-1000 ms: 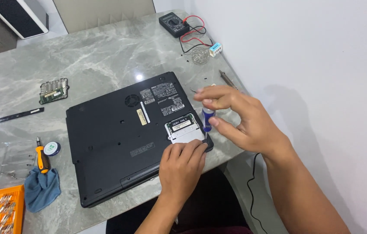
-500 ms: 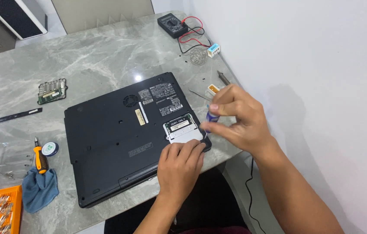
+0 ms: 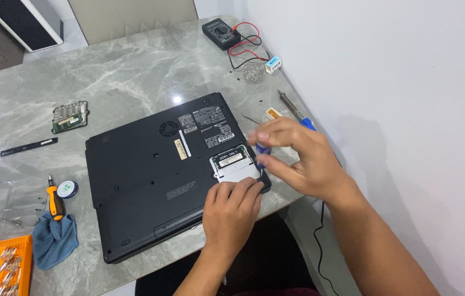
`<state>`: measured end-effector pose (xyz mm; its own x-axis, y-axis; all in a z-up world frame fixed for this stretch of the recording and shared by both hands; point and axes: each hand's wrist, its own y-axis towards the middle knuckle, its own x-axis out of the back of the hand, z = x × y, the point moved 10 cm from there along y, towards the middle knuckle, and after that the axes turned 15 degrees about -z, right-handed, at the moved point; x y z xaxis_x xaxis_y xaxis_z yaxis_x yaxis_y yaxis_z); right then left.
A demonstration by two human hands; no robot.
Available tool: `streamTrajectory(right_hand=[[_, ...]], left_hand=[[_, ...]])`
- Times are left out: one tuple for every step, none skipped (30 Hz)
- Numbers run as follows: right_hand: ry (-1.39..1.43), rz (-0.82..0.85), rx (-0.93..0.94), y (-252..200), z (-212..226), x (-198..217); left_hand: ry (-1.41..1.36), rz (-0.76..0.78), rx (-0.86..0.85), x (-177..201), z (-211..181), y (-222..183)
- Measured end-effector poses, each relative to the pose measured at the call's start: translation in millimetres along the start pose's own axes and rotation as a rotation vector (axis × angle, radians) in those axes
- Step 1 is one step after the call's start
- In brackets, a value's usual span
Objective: Unscrewing the back casing of a laptop and prying open a small panel using a screwdriver and a prying tool.
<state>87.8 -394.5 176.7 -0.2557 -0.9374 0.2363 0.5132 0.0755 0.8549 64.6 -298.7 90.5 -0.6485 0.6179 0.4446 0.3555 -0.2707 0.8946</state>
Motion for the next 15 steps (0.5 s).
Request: streamTrajectory(right_hand=[[0.0, 0.0, -0.001, -1.5, -2.7, 0.6], [-0.088, -0.044, 0.008, -1.9, -6.4, 5.4], [-0.176, -0.087, 0.019, -2.0, -9.9, 10.4], [-0.176, -0.087, 0.019, 0.8, -5.5, 10.8], [-0.064, -0.011, -0.05, 1.8, -5.6, 3.5], [0.048, 0.066, -0.119, 2.0, -4.8, -4.0], [0.047, 0.066, -0.119, 1.1, -3.5, -4.5], [0.003, 0.05, -0.093, 0.8, -1.2, -3.4], [-0.04, 0.034, -0.068, 0.2, 1.5, -2.7], [-0.04, 0.034, -0.069, -3.4, -4.9, -3.3], [-0.117, -0.034, -0.028, -5.3, -9.1, 2.8], [-0.194, -0.102, 0.014, -7.6, -12.5, 8.8], [-0.194, -0.102, 0.016, -2.1, -6.0, 10.9], [-0.122, -0.023, -0.039, 1.6, -3.9, 5.1], [-0.049, 0.057, -0.095, 3.9, -1.2, -1.1]], left_hand=[[0.0, 0.001, 0.0, 0.3, 0.0, -0.2], [0.0, 0.013, -0.001, -0.4, -0.2, -0.7], [0.001, 0.024, -0.003, -1.3, -0.1, -0.7], [0.001, 0.024, -0.003, -1.3, -0.6, -0.2], [0.011, 0.006, -0.005, 0.4, -0.8, 0.8], [0.021, -0.013, -0.008, 2.1, -1.0, 1.8], [0.021, -0.013, -0.008, 1.8, -0.9, 1.4], [0.013, -0.007, -0.007, 0.8, -0.9, 0.8], [0.007, 0.001, -0.006, 0.2, -0.7, -0.3], [0.006, 0.001, -0.006, 0.3, -0.8, 0.4], [0.011, -0.003, -0.01, 0.9, -1.2, 1.0], [0.016, -0.008, -0.014, 1.6, -1.5, 1.7], [0.017, -0.009, -0.014, 2.0, -1.9, 2.2], [0.005, -0.005, -0.006, 2.0, -1.7, 2.7], [-0.006, 0.0, 0.003, 2.0, -1.3, 2.5]])
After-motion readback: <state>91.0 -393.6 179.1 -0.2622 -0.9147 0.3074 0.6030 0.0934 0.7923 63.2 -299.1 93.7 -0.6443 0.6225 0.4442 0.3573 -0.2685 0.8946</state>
